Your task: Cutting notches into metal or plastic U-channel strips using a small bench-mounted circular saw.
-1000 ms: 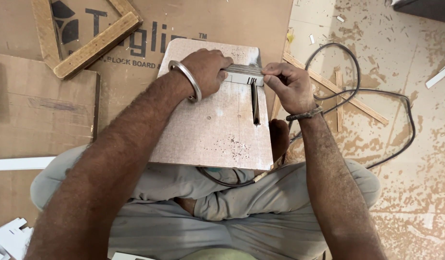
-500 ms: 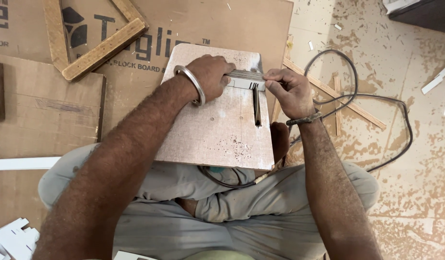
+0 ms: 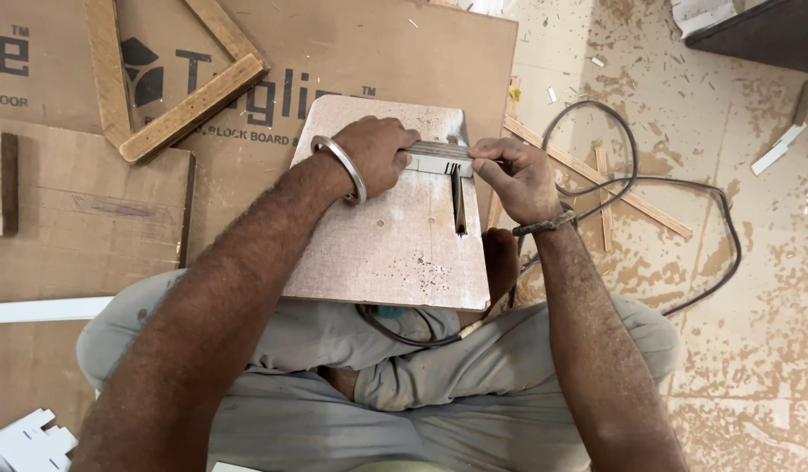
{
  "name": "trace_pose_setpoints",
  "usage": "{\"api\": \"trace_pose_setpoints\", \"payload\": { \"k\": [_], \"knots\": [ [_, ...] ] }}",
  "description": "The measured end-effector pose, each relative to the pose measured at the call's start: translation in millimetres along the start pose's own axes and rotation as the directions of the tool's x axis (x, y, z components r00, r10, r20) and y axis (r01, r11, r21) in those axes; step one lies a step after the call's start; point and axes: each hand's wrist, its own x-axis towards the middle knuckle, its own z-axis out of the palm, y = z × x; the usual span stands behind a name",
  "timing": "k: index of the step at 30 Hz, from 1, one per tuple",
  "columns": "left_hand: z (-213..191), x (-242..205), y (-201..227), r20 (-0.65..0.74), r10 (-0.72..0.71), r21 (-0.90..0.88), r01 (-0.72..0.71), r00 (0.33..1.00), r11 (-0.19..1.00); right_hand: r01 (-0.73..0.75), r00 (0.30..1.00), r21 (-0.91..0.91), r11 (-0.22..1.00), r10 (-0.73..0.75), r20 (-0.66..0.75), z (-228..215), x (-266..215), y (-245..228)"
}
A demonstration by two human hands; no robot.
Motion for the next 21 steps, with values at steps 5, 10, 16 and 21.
{"api": "trace_pose_setpoints", "payload": {
  "k": [5,10,16,21],
  "knots": [
    [1.4,-1.5,-0.2,-0.019,0.015,0.015,-0.015,1.0,1.0,0.008,1.0,0.021,1.0,-0.008,0.014,-0.6,-1.3,6.7],
    [3.0,-2.5,0.5,0.007,-0.002,0.026,0.001,1.0,1.0,0.026,0.999,0.087,0.996,-0.028,0.024,0.7,-3.7,5.6],
    [3.7,-5.9,1.0,-0.026,0.011,0.004,-0.011,1.0,1.0,-0.014,1.0,0.081,0.997,0.012,0.018,1.3,-5.8,4.8],
    [9.7,-3.4,-3.9,-0.082,0.065,0.011,-0.065,0.994,0.998,-0.018,1.0,0.122,0.992,0.017,0.014,1.6,-7.2,8.3]
  ]
}}
